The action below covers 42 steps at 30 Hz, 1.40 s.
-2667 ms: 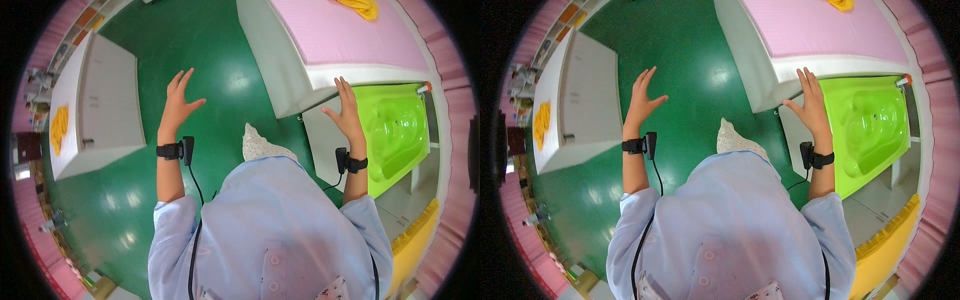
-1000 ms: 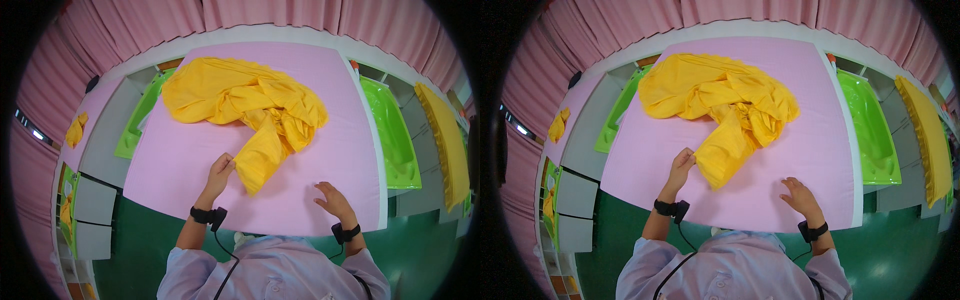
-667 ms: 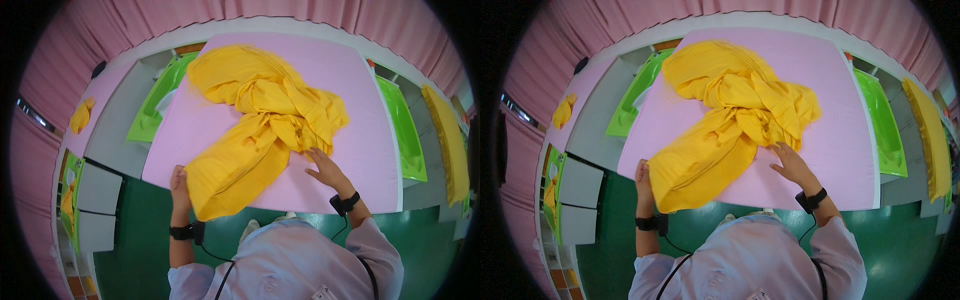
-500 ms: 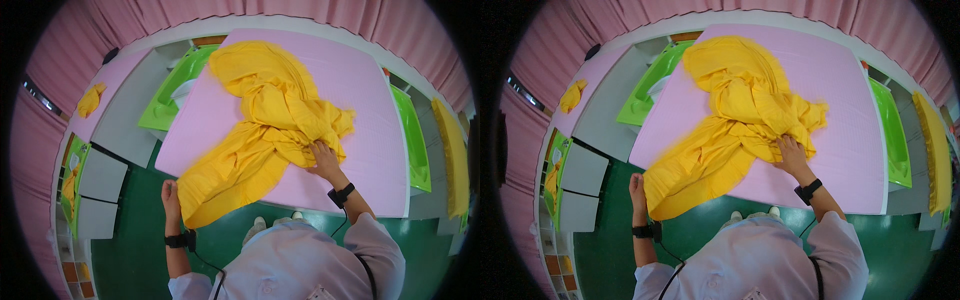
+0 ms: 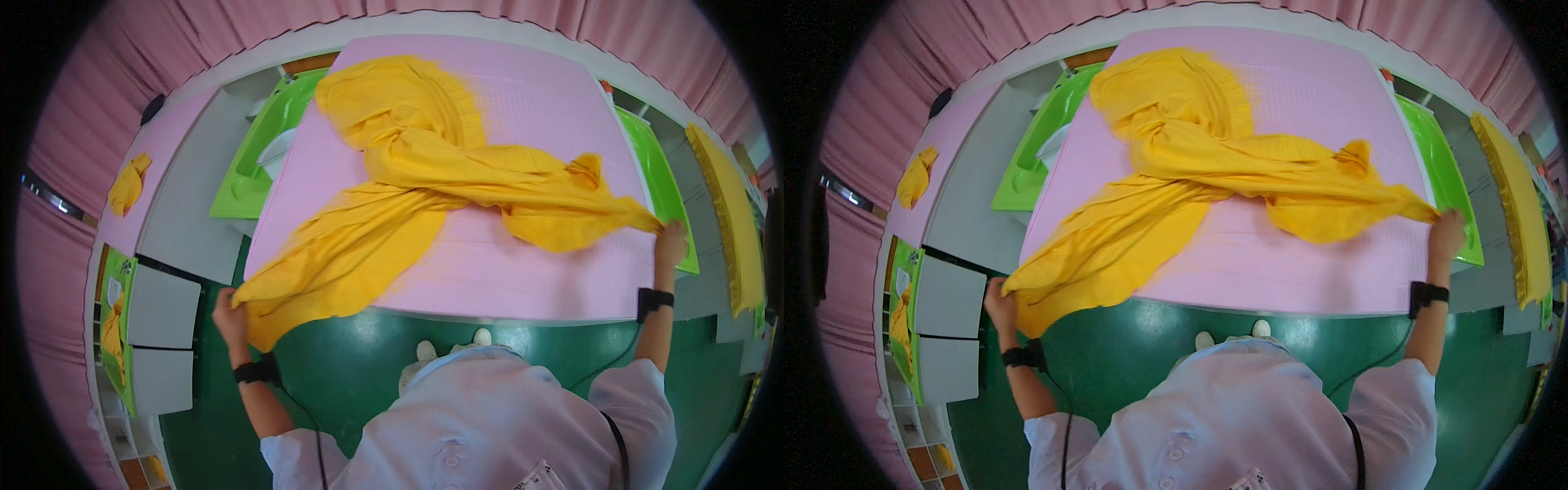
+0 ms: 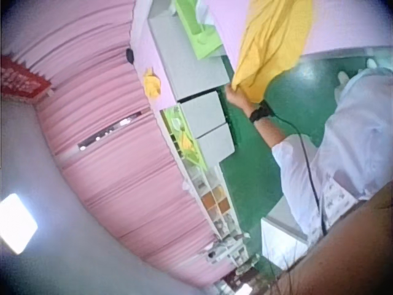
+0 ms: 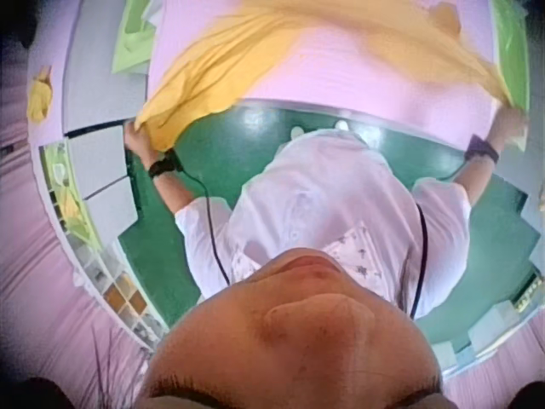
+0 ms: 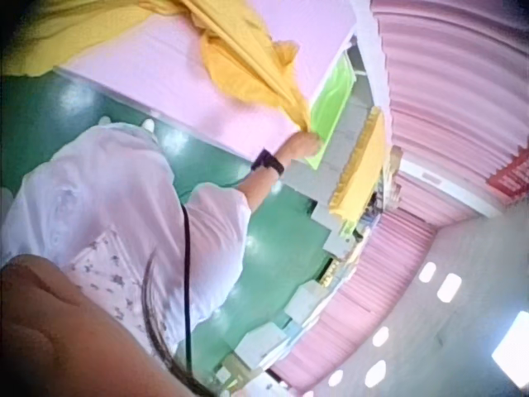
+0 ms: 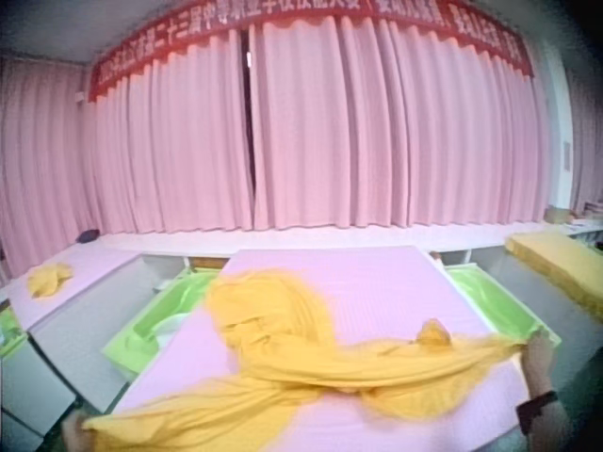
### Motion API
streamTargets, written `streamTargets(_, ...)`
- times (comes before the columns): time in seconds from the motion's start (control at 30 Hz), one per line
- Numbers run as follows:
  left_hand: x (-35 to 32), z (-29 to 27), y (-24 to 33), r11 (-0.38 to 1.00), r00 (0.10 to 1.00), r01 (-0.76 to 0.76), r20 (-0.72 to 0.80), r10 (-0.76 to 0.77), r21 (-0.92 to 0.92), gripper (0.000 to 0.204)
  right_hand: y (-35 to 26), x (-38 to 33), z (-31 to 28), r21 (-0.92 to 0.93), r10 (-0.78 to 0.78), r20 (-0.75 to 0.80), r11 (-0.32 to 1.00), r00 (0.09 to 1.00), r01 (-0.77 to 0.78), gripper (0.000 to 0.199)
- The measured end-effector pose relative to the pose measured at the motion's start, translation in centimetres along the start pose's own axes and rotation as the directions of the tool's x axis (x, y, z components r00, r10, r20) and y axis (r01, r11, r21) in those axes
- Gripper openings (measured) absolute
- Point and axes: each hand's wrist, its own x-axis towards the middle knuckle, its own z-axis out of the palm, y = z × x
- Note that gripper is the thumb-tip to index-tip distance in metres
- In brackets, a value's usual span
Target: The person spreads a yellow garment across a pink surface, smoothing it out by hand before moving it to a green basin where they handle a shower head and adjust the faucet.
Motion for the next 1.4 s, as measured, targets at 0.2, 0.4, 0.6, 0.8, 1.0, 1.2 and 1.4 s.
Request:
streamTargets(0.2, 1.5, -0.2, -4.5, 0.846, 0.932, 0.315, 0.029, -0.362, 0.431, 0.019, 12.4, -6.8, -0.1, -0.191, 0.364, 0.339, 0.929, 0.867, -0.315, 0.015)
streamTargets(0.4, 1.8, 9.2, 4.5, 0.984, 0.695, -0.177, 0.708, 0.125, 0.000, 0.054, 10.6, -11.7, 6.0, 0.582, -0.227, 0.417, 0.810, 0.880, -0.067, 0.037)
streamTargets(0.6, -0.9, 16.4, 18.6, 0.920, 0.661, -0.329, 0.644, 0.385, -0.213, 0.048, -4.8, -11.2, -0.9, 0.873, -0.508, 0.044, 0.438, 0.860, 0.214, 0.024)
streamTargets(0.8, -4.5, 18.3, 25.8, 0.834, 0.659, -0.488, 0.518, 0.546, -0.259, 0.046, -16.5, -17.2, -7.7, 0.886, -0.759, -0.345, -0.070, 0.552, 0.458, 0.033)
streamTargets(1.0, -6.1, 17.3, 23.2, 0.847, 0.565, -0.481, 0.659, 0.497, -0.226, 0.050, -22.0, -18.7, -8.2, 0.805, -0.721, -0.071, 0.367, 0.690, 0.466, 0.053)
streamTargets(1.2, -3.8, 12.2, 14.1, 0.859, 0.928, -0.123, 0.365, -0.078, 0.497, 0.076, -20.9, -16.8, -2.5, 0.873, -0.811, -0.122, 0.187, 0.572, 0.450, 0.031)
streamTargets(1.4, -4.2, 11.3, -4.1, 0.981, 0.898, 0.122, 0.404, -0.175, 0.154, 0.086, -21.1, -12.7, -8.3, 0.967, -0.895, 0.184, 0.238, 0.406, 0.087, 0.060)
